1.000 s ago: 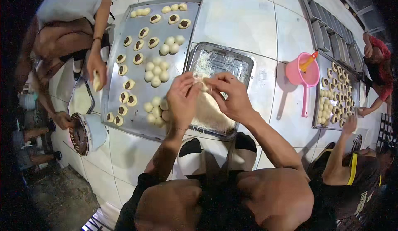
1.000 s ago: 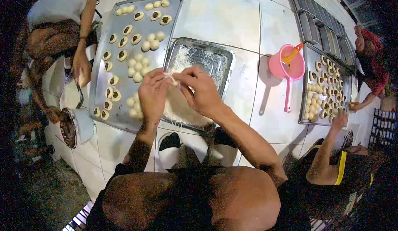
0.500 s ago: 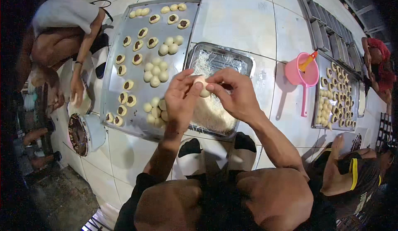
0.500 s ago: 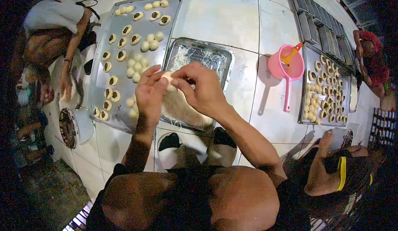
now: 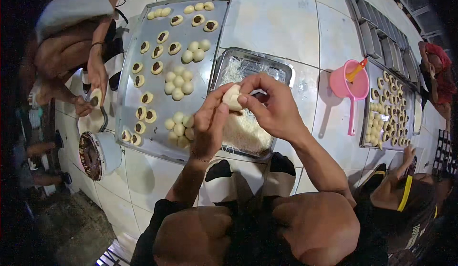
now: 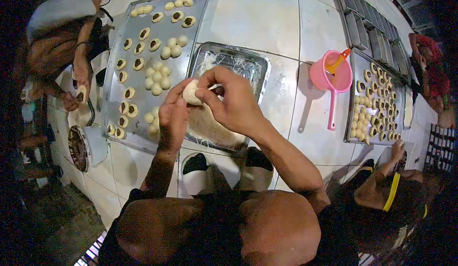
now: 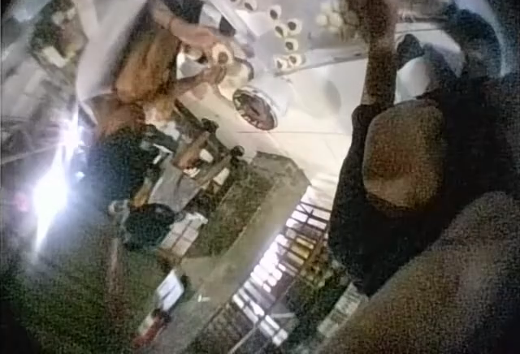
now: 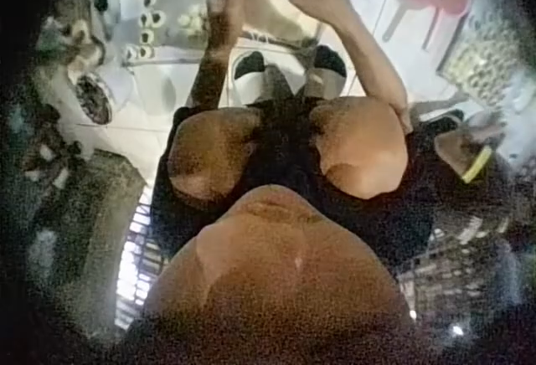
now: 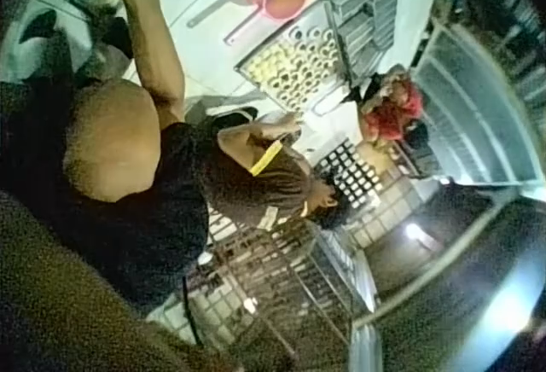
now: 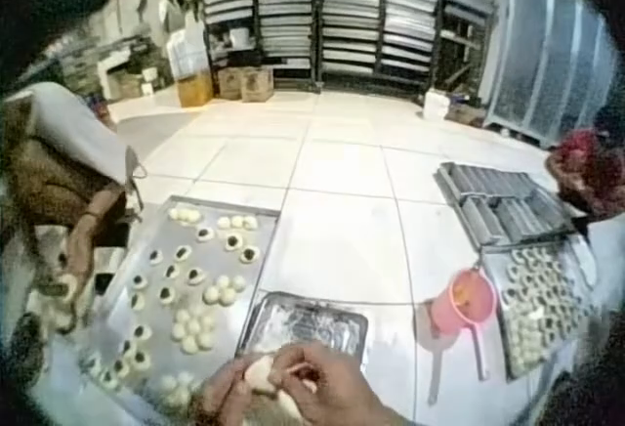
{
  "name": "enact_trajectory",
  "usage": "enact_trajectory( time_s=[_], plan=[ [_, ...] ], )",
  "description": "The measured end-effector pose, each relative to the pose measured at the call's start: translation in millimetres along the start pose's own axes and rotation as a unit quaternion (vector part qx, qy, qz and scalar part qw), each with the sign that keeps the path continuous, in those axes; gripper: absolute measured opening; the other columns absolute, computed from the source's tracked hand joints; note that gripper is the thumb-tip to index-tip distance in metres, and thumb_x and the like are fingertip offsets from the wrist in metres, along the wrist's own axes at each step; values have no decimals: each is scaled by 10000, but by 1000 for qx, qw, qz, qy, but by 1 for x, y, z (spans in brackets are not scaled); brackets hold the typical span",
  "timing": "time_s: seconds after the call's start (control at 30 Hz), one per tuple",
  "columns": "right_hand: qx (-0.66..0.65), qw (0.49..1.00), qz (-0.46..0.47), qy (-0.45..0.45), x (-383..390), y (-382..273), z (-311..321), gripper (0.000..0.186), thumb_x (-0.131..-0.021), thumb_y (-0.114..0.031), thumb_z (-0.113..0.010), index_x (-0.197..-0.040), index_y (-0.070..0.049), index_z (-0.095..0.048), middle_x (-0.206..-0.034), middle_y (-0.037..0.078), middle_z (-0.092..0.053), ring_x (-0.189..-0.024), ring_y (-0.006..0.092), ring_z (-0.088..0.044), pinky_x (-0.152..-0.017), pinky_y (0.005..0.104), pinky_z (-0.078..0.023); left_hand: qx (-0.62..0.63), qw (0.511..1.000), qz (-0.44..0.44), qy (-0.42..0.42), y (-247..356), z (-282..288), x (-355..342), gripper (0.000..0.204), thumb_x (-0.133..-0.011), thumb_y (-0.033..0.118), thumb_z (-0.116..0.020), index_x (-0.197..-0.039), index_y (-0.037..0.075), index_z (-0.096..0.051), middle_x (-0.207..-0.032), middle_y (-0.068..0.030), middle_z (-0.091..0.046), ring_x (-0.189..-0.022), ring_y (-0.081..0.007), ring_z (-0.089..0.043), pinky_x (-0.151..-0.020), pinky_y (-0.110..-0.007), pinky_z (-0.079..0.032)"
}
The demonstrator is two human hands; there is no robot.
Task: Fill small dough balls with chocolate filling and coat them in a flour mixture.
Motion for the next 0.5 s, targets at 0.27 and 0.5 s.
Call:
enact_trajectory(
  time_s=[0.27, 0.5],
  plan=[
    [45, 982, -114, -146, -6, 18, -19, 95, -845, 36, -637, -939, 35, -648, -1002, 100, -637, -793, 162, -598, -688, 264, -501, 403, 853, 255, -211, -71, 4, -13, 302, -1004, 191, -475, -1220, -13, -530, -1182, -154, -585, -990, -177, -580, -831, -274, -485],
    [53, 988, -99, -109, -13, 64, -34, 125, -853, 14, -634, -974, 33, -657, -1023, 110, -652, -843, 186, -617, -717, 288, -506, 268, 931, 247, 9, -78, 46, -55, 254, -937, 121, -556, -1173, 29, -572, -1034, -79, -605, -841, -155, -576, -685, -267, -461]
  ],
)
Point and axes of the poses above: each hand's wrist, its own x-axis away from the middle knuckle, its own z-axis out of the back of the hand, y = z × x, the point moved 8 cm from there along -x, towards the middle knuckle
